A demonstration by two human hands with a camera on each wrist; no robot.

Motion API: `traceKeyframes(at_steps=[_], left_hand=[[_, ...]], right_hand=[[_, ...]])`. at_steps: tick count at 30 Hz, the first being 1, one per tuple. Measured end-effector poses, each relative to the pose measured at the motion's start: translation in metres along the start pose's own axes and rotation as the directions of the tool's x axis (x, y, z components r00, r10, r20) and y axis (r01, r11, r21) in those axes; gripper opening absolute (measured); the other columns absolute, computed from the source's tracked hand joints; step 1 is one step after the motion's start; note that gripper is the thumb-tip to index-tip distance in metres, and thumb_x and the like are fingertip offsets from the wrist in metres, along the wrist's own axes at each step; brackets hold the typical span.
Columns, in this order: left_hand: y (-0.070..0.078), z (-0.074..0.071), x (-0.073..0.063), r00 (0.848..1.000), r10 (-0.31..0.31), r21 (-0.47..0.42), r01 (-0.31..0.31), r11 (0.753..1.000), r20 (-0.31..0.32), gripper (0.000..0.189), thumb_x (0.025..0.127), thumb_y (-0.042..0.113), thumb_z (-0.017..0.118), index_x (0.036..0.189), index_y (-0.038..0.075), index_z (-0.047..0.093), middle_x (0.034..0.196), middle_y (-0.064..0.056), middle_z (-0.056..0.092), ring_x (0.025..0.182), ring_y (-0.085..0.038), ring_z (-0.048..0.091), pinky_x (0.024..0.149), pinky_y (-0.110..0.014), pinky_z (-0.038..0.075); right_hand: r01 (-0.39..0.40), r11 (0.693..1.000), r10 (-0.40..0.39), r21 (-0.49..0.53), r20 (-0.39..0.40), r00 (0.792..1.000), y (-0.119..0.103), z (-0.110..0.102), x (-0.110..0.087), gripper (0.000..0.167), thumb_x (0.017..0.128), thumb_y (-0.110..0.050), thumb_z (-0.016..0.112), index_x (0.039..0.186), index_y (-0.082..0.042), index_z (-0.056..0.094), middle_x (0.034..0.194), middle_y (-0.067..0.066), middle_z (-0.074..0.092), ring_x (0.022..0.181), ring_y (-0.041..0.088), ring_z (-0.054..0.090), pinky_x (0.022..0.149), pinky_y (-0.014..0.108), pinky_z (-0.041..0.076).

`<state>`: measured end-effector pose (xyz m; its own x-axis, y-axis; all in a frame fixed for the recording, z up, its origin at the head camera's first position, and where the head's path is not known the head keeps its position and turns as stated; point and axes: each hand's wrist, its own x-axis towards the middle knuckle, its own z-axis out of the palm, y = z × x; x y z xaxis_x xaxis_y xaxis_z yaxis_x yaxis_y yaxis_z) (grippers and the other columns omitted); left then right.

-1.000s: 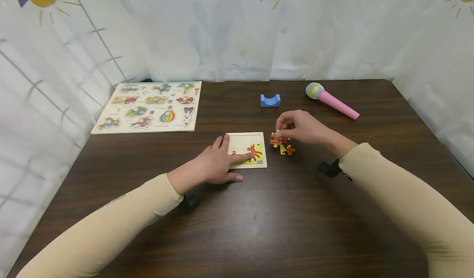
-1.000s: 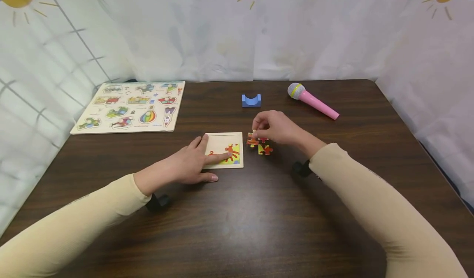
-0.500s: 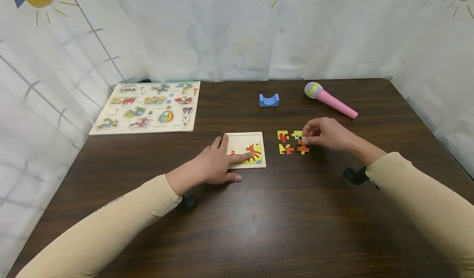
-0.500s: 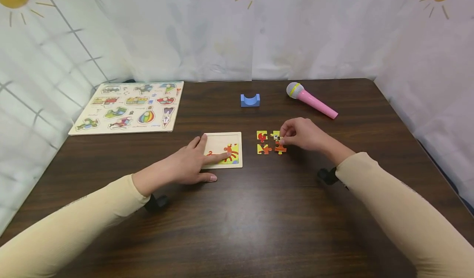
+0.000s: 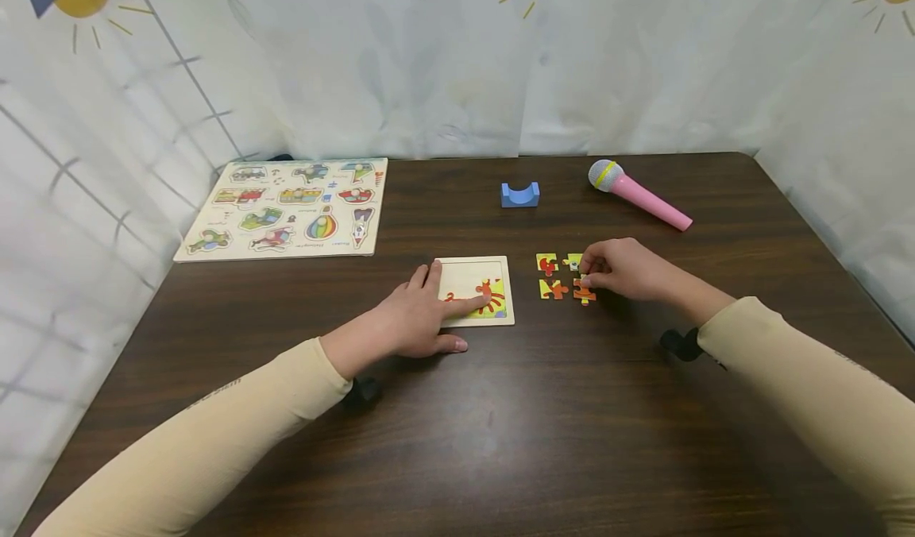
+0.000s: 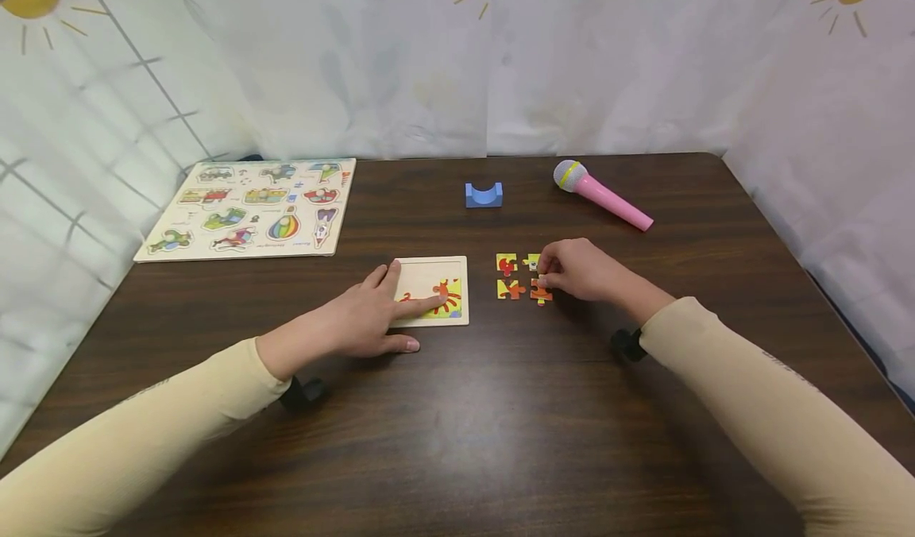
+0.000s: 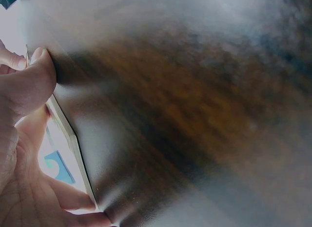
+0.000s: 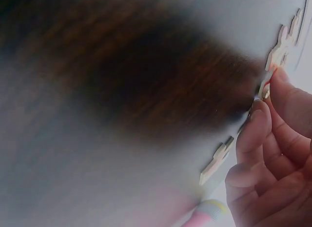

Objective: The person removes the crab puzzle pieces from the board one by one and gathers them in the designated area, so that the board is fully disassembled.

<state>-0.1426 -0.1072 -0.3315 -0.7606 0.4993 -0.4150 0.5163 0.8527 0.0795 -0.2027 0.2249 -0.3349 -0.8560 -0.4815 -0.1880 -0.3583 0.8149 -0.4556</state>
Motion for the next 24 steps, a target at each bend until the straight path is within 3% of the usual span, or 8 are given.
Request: traceKeyframes(at_steps=[24], left_hand=[[-0.0016, 0.0018, -0.0018, 0.999, 0.02, 0.002, -0.02, 1.0, -0.027, 0.072, 0.097, 0.059, 0.06, 0.159, 0.047, 0.027, 0.164, -0.038, 0.01, 0.151, -0.055, 0.02, 0.114, -0.062, 0.037]], right_hand=[[0.021, 1.0, -0.021, -0.009, 0.0, 1.0, 0.0001, -0.0017, -0.0053, 0.017, 0.09, -0.014, 0.079, 0.103, -0.005, 0.072, 0.087, 0.001, 0.069, 0.077, 0.015, 0.055, 0.071, 0.031, 0.048]])
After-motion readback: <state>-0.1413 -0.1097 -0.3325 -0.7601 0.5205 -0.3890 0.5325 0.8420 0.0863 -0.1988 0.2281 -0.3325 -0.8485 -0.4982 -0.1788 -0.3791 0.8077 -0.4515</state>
